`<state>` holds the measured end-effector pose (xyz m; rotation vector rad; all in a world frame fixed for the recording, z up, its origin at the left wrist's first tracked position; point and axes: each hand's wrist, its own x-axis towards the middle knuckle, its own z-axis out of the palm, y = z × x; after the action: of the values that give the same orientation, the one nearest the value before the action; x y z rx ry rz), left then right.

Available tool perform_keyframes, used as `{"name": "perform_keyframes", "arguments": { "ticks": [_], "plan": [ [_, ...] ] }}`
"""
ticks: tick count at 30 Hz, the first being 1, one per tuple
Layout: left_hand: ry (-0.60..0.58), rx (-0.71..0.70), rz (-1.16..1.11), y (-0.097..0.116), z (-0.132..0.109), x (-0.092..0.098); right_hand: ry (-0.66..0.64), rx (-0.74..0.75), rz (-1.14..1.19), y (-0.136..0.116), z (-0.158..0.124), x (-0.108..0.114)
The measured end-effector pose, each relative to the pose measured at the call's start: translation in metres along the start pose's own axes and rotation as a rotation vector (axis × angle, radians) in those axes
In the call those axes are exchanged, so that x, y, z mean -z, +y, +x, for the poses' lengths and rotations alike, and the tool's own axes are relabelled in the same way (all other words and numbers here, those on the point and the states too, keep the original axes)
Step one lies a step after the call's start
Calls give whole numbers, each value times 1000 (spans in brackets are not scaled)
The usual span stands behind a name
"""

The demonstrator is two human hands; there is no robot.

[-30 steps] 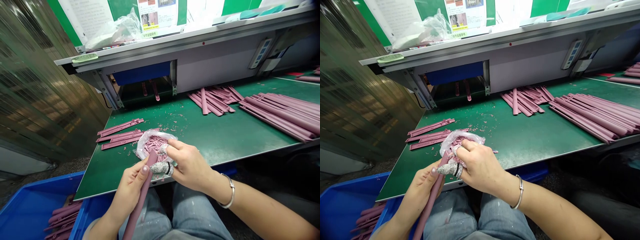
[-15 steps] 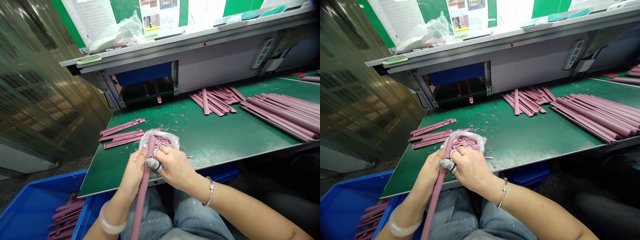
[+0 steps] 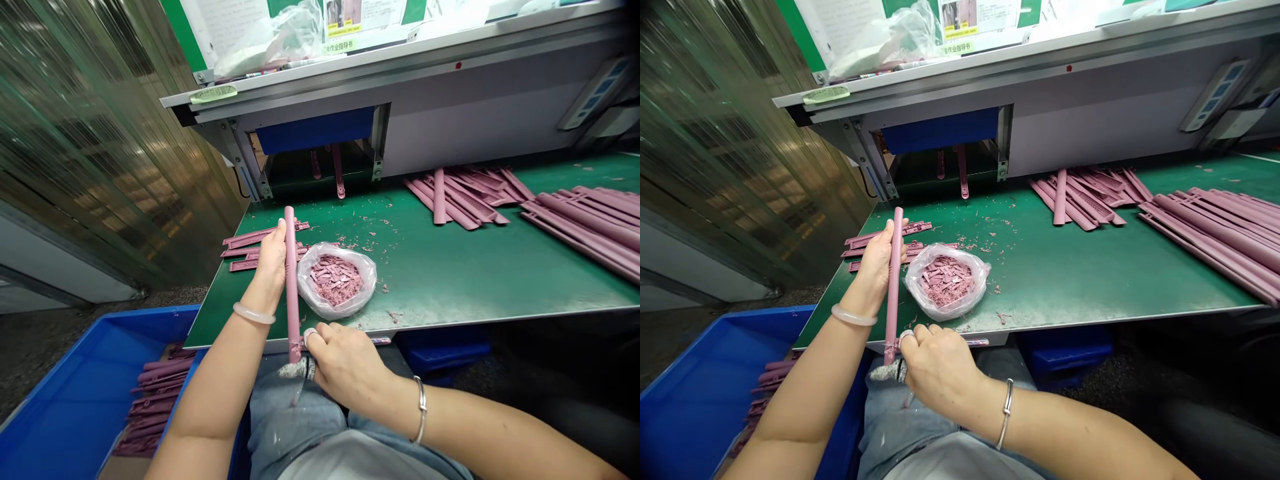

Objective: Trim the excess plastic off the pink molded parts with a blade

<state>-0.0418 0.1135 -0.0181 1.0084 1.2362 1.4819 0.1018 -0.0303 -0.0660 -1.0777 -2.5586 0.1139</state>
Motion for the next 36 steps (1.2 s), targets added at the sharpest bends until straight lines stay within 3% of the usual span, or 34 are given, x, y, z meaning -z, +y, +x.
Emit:
{"name": "perform_keyframes", "arguments": {
  "ticks": [5,7,10,11,12,14,16,24,30,36],
  "plan": [
    [115,-111,106,4,14,15,121,-10,107,8,3,-5],
    [110,-171,181,9,5,18,199,-19,263,14,7,0],
    [19,-322,337,12,-30,23,330,-45,489,26,12,12],
    [-56,-414,426,12,-43,26,364,-48,527,30,13,17],
    [-221,-648,709,12,-55,30,382,-36,543,35,14,22],
    [-520,-1008,984,12,-72,38,378,38,519,44,15,29],
    [-659,-1172,1094,15,-78,47,355,108,432,52,14,36],
    [-666,-1224,1322,29,-82,51,103,145,18,63,19,60],
    [-711,-1152,1351,28,-87,50,183,208,-51,61,22,55],
    [-681,-1105,1328,30,-91,48,233,185,-51,62,22,57]
  ]
}}
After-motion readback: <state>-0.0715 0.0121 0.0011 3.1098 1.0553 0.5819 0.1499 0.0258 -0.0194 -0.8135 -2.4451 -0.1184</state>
